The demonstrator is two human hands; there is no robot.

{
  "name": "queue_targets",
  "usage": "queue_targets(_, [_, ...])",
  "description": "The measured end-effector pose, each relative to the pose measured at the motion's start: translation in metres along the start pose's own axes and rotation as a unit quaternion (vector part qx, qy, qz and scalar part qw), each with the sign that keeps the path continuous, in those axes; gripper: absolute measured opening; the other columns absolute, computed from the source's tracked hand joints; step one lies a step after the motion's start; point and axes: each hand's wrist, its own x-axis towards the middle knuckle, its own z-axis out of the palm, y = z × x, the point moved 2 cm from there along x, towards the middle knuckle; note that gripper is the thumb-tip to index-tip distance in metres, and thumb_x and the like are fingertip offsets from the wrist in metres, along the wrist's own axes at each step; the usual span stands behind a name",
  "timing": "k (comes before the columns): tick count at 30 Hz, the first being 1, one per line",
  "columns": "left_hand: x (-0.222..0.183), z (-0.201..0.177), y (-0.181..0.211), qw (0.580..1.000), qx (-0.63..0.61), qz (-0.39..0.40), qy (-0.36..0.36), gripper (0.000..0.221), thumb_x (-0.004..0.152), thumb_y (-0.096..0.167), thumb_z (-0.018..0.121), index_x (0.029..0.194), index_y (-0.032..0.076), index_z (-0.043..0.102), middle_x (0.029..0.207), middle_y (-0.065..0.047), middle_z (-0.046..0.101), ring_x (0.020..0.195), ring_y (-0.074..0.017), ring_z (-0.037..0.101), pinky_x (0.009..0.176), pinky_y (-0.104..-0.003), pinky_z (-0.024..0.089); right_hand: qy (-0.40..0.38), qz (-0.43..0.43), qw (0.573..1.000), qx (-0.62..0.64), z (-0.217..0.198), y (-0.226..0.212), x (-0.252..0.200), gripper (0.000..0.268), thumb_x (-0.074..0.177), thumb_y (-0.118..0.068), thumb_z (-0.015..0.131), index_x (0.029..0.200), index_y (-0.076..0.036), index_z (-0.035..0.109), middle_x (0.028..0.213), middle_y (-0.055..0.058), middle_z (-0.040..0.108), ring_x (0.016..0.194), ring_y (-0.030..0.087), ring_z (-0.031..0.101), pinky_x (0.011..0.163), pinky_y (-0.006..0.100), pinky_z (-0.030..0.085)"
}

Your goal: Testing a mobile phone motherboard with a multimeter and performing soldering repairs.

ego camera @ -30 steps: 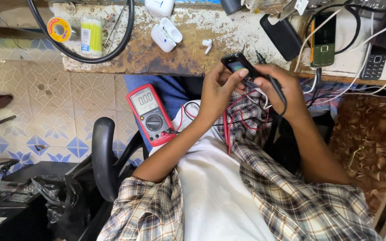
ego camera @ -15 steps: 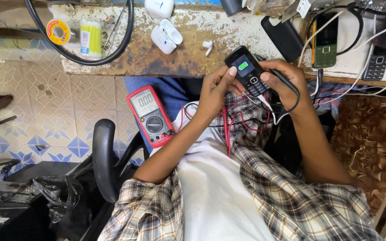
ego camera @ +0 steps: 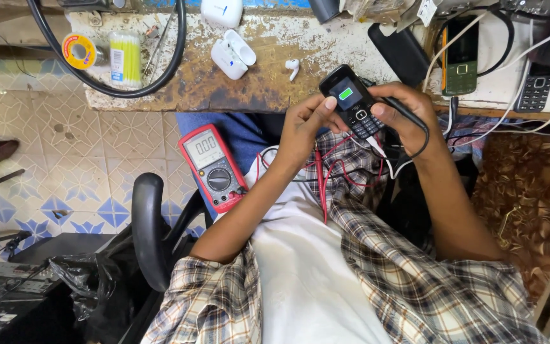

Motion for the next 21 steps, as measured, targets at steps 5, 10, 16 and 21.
queue_targets(5, [-0.008,0.004,0.016,0.996,0.029,0.080,0.023,0.016,0.100,0.014,0.068,0.103,-0.001,0.074,0.071,-0.015,0.072,0.063,-0.0132,0.070,0.065,-0.024,0.059,-0.021,-0.019,0.995,0.093,-0.006,0.017,-0.012,0.038,0.094,-0.019,0.077,0.122,0.003,0.062,0.097,0.009,0.066,0.103,0.013,0.066,0.094,0.033,0.053])
queue_targets(10, [-0.019,0.040,0.061,0.990,0.008,0.144,-0.003,0.017,0.095,0.009,0.076,0.109,0.001,0.076,0.092,-0.013,0.072,0.074,-0.0105,0.070,0.069,-0.025,0.060,-0.054,-0.115,0.967,0.219,0.009,-0.023,-0.027,0.051,0.089,-0.027,0.075,0.121,0.005,0.052,0.105,0.026,0.068,0.102,0.029,0.070,0.096,0.044,0.058])
queue_targets(16, [-0.028,0.054,0.071,0.994,-0.007,0.061,-0.087,0.026,0.105,0.025,0.066,0.124,0.008,0.069,0.107,-0.004,0.070,0.086,-0.0063,0.067,0.074,-0.018,0.058,0.026,-0.099,0.950,0.296,-0.052,-0.083,-0.058,0.078,0.087,-0.056,0.086,0.134,-0.002,0.054,0.111,0.016,0.066,0.098,0.026,0.072,0.079,0.034,0.064])
queue_targets(21, [-0.031,0.038,0.049,0.996,0.042,0.008,-0.074,0.023,0.102,0.021,0.064,0.118,0.005,0.071,0.099,-0.008,0.075,0.079,-0.0092,0.069,0.070,-0.020,0.056,0.382,-0.293,0.850,0.215,-0.147,-0.078,-0.087,0.060,0.093,-0.043,0.071,0.136,-0.003,0.060,0.136,0.018,0.057,0.132,0.021,0.057,0.115,0.032,0.051])
